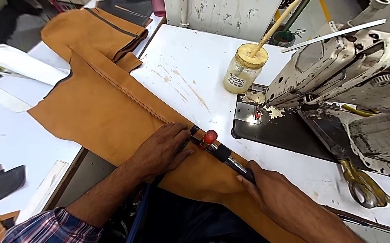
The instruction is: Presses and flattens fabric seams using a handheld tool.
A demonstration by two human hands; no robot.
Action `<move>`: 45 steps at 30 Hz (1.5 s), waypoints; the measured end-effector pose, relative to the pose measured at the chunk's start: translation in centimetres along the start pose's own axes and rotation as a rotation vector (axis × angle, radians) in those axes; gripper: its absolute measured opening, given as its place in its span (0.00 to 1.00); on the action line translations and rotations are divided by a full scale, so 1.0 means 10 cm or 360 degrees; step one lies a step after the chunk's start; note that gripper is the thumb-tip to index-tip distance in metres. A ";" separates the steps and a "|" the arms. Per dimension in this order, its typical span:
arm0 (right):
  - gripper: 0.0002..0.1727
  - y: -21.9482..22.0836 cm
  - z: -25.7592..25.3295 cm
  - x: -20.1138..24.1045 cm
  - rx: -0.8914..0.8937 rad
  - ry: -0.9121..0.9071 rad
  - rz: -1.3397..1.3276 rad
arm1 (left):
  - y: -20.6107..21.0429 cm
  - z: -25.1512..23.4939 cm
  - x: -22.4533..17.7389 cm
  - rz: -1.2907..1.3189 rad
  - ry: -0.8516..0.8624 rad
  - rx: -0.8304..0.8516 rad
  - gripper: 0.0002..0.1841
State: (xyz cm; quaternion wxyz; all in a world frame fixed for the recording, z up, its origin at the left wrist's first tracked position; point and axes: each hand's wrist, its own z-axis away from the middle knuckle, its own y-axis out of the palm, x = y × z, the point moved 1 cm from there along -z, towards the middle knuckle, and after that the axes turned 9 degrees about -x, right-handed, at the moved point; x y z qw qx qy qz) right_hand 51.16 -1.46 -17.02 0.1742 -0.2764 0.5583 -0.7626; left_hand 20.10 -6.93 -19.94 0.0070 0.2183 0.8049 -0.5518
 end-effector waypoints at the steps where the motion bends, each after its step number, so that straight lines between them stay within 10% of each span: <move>1: 0.28 0.01 0.00 0.00 -0.0015 -0.0006 -0.0011 | 0.01 0.01 0.01 0.0021 -0.0006 -0.0008 0.27; 6: 0.27 -0.07 0.00 0.00 -0.0027 -0.0039 -0.0021 | 0.04 0.09 0.03 0.0126 -0.0025 -0.0074 0.26; 11: 0.26 -0.03 0.02 0.06 -0.0714 -0.0270 -0.0144 | 0.04 0.10 0.04 0.0168 0.0060 -0.0105 0.25; 15: 0.26 -0.07 -0.10 0.11 -0.0214 -0.0118 0.0012 | 0.03 0.12 0.10 0.0235 0.0141 -0.0110 0.23; 19: 0.24 -0.18 -0.12 0.14 -0.0610 -0.0217 -0.0060 | 0.01 0.10 0.11 0.0269 0.0146 -0.0089 0.23; 28: 0.27 -0.17 -0.19 0.13 -0.0051 -0.0080 0.0082 | -0.01 0.11 0.27 0.0301 0.0211 -0.0060 0.24; 33: 0.28 -0.07 -0.14 0.19 -0.0706 -0.0261 -0.0204 | 0.00 0.13 0.24 0.0241 0.0156 -0.0090 0.26; 37: 0.27 -0.16 -0.27 0.16 -0.0067 -0.0055 -0.0046 | 0.01 0.14 0.23 0.0213 0.0154 -0.0089 0.27; 42: 0.29 -0.13 -0.27 0.22 -0.0585 -0.0286 -0.0186 | 0.02 0.13 0.21 0.0106 0.0059 -0.0121 0.32; 45: 0.27 -0.22 -0.36 0.27 0.0065 -0.0053 -0.0015 | 0.02 0.14 0.19 -0.0057 0.0030 -0.0140 0.36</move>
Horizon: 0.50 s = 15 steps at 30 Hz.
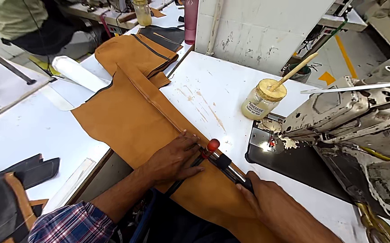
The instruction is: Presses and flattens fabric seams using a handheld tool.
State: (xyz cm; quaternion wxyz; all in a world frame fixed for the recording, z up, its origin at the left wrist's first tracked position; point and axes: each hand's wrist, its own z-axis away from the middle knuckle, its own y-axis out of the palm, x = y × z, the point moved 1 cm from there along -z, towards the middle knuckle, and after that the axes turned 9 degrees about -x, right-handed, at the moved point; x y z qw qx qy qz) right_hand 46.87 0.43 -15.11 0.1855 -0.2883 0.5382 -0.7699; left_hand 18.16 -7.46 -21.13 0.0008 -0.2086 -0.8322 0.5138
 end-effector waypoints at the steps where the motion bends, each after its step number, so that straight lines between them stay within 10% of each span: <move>1: 0.28 -0.05 -0.01 0.00 -0.0064 -0.0025 0.0065 | -0.01 -0.01 0.00 -0.0063 0.0010 -0.0010 0.37; 5: 0.29 0.06 0.00 0.01 -0.0724 -0.0314 -0.0105 | -0.04 0.04 0.05 -0.0209 0.0022 -0.0040 0.37; 9: 0.27 -0.03 -0.11 0.01 -0.0039 -0.0046 0.0049 | -0.05 0.11 0.13 -0.0156 -0.0017 0.0102 0.37; 13: 0.29 -0.01 -0.09 0.01 -0.0603 -0.0264 -0.0040 | -0.12 0.13 0.25 -0.0168 -0.0030 0.0234 0.38; 15: 0.27 0.06 -0.12 0.00 -0.0359 -0.0222 -0.0070 | -0.16 0.13 0.36 -0.0135 0.0009 0.0282 0.37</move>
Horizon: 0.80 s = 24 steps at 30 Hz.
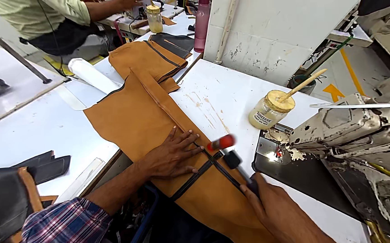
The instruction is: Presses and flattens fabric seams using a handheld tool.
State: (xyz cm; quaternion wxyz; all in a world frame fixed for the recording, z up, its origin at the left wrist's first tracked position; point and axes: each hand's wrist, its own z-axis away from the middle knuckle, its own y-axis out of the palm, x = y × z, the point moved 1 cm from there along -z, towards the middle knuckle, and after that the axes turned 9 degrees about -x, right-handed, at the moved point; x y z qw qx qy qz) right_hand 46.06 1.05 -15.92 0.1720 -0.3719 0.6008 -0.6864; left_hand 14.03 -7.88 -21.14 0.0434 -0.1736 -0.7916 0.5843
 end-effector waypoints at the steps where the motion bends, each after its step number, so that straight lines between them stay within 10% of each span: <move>1: 0.27 -0.01 -0.04 0.00 0.0264 0.0100 0.0035 | -0.01 -0.01 0.06 0.0029 0.0034 0.0019 0.36; 4: 0.28 -0.16 -0.13 0.08 0.0353 0.0137 0.0185 | -0.06 -0.09 0.25 0.0081 0.0143 0.0095 0.35; 8: 0.29 -0.03 -0.06 0.07 -0.0193 -0.0047 -0.0038 | -0.08 -0.17 0.35 0.0062 0.0189 0.0121 0.37; 12: 0.28 -0.08 -0.17 0.00 0.0374 0.0192 0.0025 | -0.08 -0.18 0.38 0.0068 0.0253 0.0148 0.37; 16: 0.27 -0.07 -0.16 0.02 -0.0139 0.0011 -0.0010 | -0.08 -0.17 0.38 0.0069 0.0230 0.0140 0.36; 20: 0.27 -0.08 -0.30 0.06 0.0411 0.0146 0.0066 | -0.06 -0.16 0.38 0.0074 0.0235 0.0154 0.36; 24: 0.26 -0.02 -0.32 0.08 -0.0043 -0.0011 -0.0029 | -0.06 -0.14 0.40 0.0133 0.0181 0.0106 0.35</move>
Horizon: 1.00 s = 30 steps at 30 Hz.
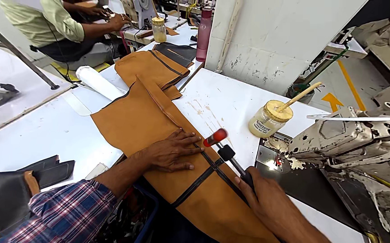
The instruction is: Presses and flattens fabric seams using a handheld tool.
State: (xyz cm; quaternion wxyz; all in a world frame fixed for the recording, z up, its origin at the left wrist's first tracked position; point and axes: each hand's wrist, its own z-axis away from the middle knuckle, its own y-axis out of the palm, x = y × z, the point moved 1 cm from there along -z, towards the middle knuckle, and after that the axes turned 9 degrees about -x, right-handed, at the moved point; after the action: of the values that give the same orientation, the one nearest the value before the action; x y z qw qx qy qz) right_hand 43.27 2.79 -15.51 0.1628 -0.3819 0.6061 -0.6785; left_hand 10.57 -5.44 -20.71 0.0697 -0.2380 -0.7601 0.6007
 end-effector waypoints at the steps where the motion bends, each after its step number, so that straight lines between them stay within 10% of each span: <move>1: 0.26 0.04 -0.01 0.01 0.0069 0.0021 -0.0033 | -0.01 0.01 0.01 0.0018 -0.0010 -0.0016 0.35; 4: 0.26 -0.05 -0.12 0.06 0.0477 0.0147 0.0089 | 0.00 0.00 0.00 0.0014 -0.0022 -0.0006 0.34; 8: 0.27 0.00 -0.08 0.04 0.0008 0.0027 -0.0024 | -0.01 0.00 0.00 0.0013 -0.0041 -0.0029 0.34; 12: 0.29 -0.06 0.06 -0.10 0.0409 0.0256 0.0108 | -0.01 0.01 0.00 -0.0015 -0.0057 -0.0051 0.34; 30: 0.17 0.03 0.52 -0.60 -0.0714 -0.0057 0.0392 | 0.54 -0.06 -1.72 0.0339 -0.0122 -0.0147 0.34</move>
State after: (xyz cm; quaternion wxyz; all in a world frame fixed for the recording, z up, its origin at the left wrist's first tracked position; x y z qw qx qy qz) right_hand 50.84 3.21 -17.84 0.1661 -0.3436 0.7804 -0.4953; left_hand 27.40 -11.69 -22.53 -0.0347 -0.2971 -0.7595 0.5777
